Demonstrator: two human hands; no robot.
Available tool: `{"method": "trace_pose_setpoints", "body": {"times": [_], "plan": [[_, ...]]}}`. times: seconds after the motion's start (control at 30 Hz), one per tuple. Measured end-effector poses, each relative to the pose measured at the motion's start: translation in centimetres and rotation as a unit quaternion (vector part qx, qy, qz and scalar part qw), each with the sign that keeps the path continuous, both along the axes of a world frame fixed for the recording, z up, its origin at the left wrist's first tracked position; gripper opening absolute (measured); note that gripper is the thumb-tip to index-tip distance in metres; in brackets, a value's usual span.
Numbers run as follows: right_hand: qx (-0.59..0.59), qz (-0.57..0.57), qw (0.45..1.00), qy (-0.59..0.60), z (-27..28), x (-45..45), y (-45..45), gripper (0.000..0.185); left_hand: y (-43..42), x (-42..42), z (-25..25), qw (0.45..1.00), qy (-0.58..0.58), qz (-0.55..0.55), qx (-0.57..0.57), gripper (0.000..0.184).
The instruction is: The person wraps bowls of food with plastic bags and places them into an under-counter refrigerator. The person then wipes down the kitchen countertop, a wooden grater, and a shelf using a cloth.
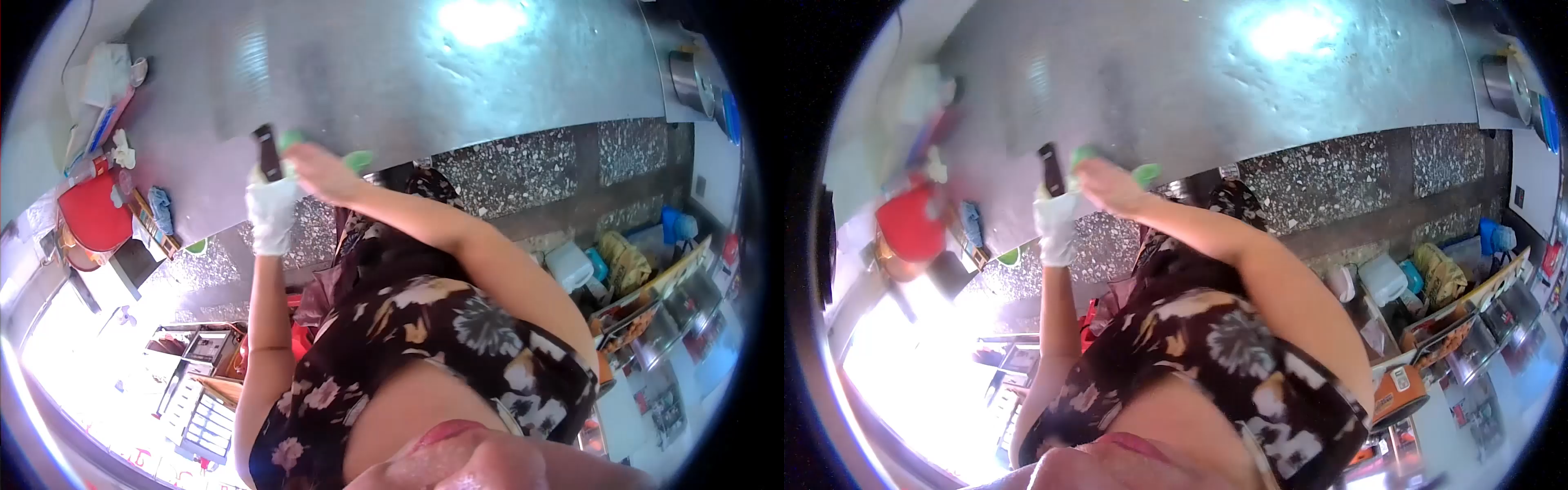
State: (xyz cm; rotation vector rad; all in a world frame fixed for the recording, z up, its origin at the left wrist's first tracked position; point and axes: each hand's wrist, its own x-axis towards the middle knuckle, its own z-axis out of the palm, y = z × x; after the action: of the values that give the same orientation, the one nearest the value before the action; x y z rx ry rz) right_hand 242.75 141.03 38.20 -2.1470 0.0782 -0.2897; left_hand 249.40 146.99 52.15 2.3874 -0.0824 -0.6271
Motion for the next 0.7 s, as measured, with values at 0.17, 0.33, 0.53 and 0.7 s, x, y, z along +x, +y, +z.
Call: {"method": "trace_pose_setpoints", "body": {"times": [0.17, 0.33, 0.53, 0.7], "plan": [[0.021, -0.09, 0.992, 0.086, -3.5, 0.2, -2.1, 0.042, 6.0, 1.5, -4.4, 0.995, -0.046, 0.074, -0.044, 0.021], [-0.305, -0.331, 0.891, 0.057, -2.8, -16.2, -25.0, 0.046, 8.6, 0.0, -5.4, 0.992, -0.067, 0.107, -0.024, 0.022], [-0.25, -0.487, 0.834, 0.074, -3.9, -25.6, -41.4, 0.041, 10.6, -1.0, -5.3, 0.988, -0.074, 0.132, -0.017, 0.017], [-0.133, -0.257, 0.952, -0.099, 3.0, -7.1, -24.2, 0.034, 8.1, -1.7, -3.1, 0.978, -0.103, 0.176, -0.039, 0.015]]}}
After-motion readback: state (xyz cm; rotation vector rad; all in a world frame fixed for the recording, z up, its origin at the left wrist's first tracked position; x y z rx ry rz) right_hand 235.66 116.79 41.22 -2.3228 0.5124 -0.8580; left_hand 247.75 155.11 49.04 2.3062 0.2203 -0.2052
